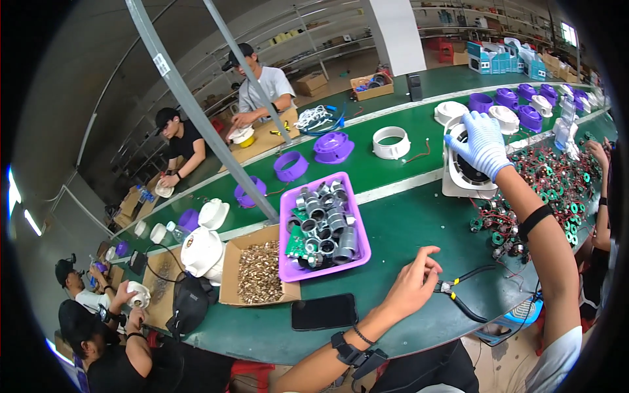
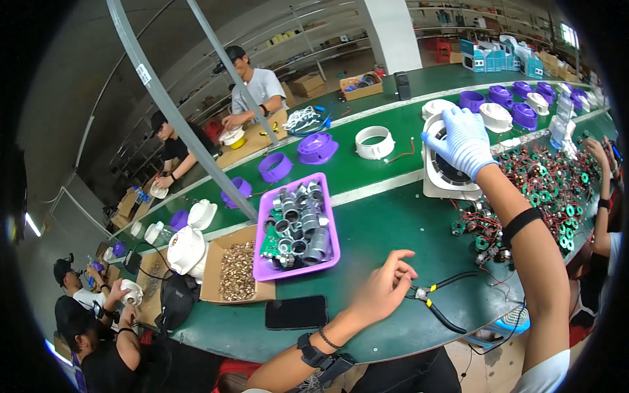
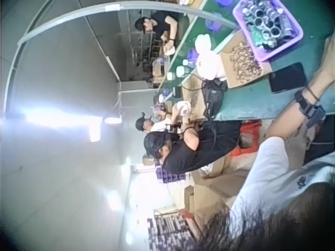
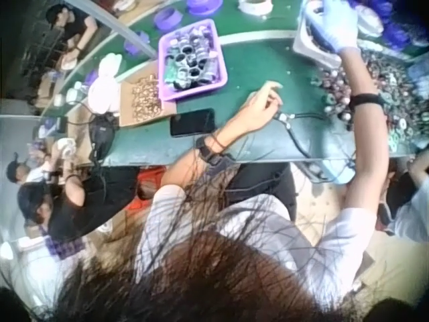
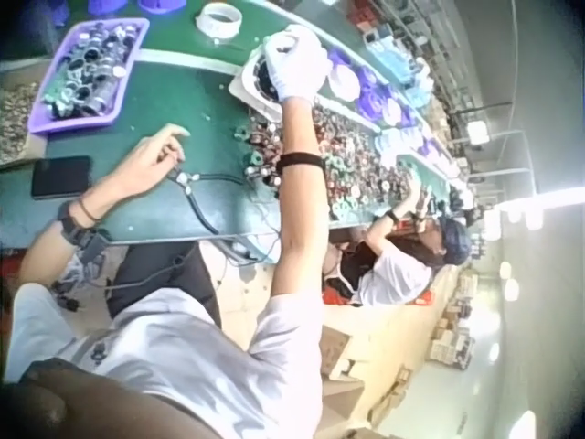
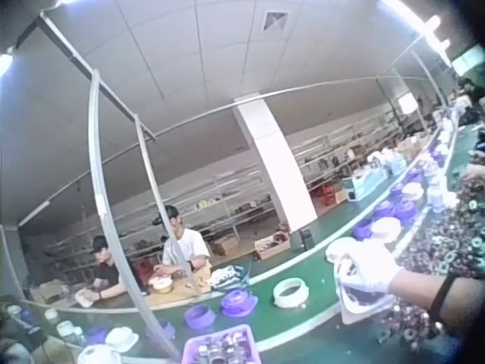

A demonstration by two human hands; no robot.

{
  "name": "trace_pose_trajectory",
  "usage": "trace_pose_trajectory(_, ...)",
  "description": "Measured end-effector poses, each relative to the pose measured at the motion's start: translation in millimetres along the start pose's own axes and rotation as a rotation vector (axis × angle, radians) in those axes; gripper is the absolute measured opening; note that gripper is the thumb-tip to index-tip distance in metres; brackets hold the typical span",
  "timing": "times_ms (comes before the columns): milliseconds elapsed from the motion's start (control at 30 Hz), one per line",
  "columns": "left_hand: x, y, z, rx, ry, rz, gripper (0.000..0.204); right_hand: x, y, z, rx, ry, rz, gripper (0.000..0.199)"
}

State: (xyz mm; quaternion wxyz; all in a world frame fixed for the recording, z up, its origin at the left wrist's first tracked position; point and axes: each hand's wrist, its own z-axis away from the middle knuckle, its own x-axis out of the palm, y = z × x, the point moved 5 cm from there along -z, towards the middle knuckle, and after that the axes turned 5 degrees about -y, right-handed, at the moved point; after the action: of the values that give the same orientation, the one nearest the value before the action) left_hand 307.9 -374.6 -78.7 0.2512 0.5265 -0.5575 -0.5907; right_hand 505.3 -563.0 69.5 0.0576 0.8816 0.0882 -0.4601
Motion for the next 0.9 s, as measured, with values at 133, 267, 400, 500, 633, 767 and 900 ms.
trace_pose_trajectory(133, 0, -3, 0, -0.015, -0.010, 0.056, 0.037, 2, 0, 1, 0.002, 0.038, -0.015, 0.059)
trace_pose_trajectory(267, -2, -2, 0, -0.029, -0.035, 0.021, 0.030, 0, -5, 3, 0.011, 0.008, -0.058, 0.052)
trace_pose_trajectory(400, 0, -4, 1, -0.038, -0.047, 0.015, 0.020, 0, -5, 5, 0.000, 0.072, -0.056, 0.051)
trace_pose_trajectory(500, 1, -4, 2, -0.028, -0.034, 0.018, 0.018, 2, -6, 4, 0.011, 0.017, -0.035, 0.050)
trace_pose_trajectory(633, 3, -4, -1, -0.018, -0.043, 0.036, 0.017, 4, -2, 6, 0.031, 0.044, -0.020, 0.049)
trace_pose_trajectory(767, 2, -4, 0, -0.015, -0.044, 0.014, 0.017, 2, -9, 14, 0.012, 0.043, -0.049, 0.050)
trace_pose_trajectory(900, 1, -4, 0, -0.006, -0.042, 0.012, 0.017, -11, -20, 27, -0.047, 0.134, 0.000, 0.060)
